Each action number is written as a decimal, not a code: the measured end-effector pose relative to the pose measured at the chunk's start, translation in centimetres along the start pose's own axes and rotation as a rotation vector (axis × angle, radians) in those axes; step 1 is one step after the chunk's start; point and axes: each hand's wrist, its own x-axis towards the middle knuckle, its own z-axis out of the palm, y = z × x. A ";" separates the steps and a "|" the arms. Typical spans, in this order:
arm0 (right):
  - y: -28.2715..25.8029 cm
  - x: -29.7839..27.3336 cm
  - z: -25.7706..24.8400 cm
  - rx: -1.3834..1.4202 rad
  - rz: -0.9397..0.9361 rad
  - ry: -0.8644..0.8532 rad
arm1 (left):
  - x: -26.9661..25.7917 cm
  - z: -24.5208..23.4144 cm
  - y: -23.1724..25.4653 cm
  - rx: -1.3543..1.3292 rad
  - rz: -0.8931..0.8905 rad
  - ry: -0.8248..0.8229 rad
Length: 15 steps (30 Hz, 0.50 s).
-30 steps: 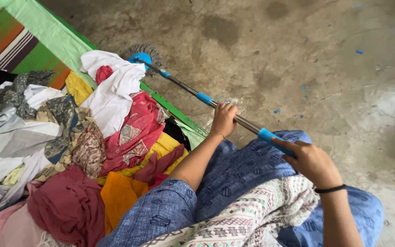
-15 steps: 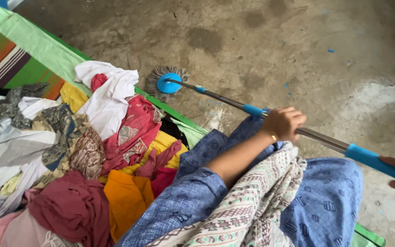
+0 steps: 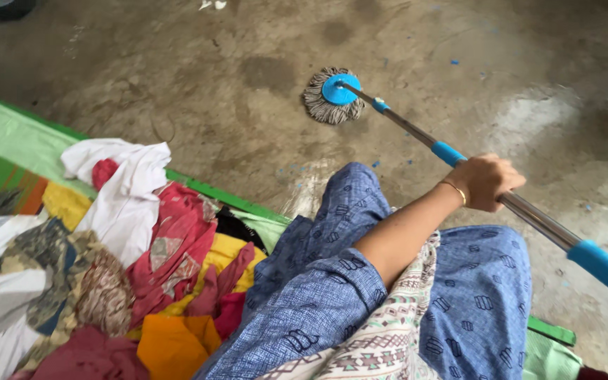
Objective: The person assembles a mop by connecting sections of the handle and attaching the mop head while sitting on the floor.
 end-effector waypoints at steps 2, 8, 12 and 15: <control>-1.6 -0.8 -0.6 -0.011 -0.059 0.058 | -0.3 0.3 -0.8 0.060 -0.011 0.056; -13.4 -1.6 -2.2 -0.094 -0.001 -0.016 | -5.9 -0.7 -5.7 0.241 -0.262 -0.058; -22.6 0.1 0.8 -0.038 -0.114 0.006 | -10.5 -1.2 -10.5 0.213 -0.585 -0.069; -26.3 1.0 2.6 0.010 -0.119 0.031 | -13.2 -3.0 -11.7 0.176 -0.636 0.019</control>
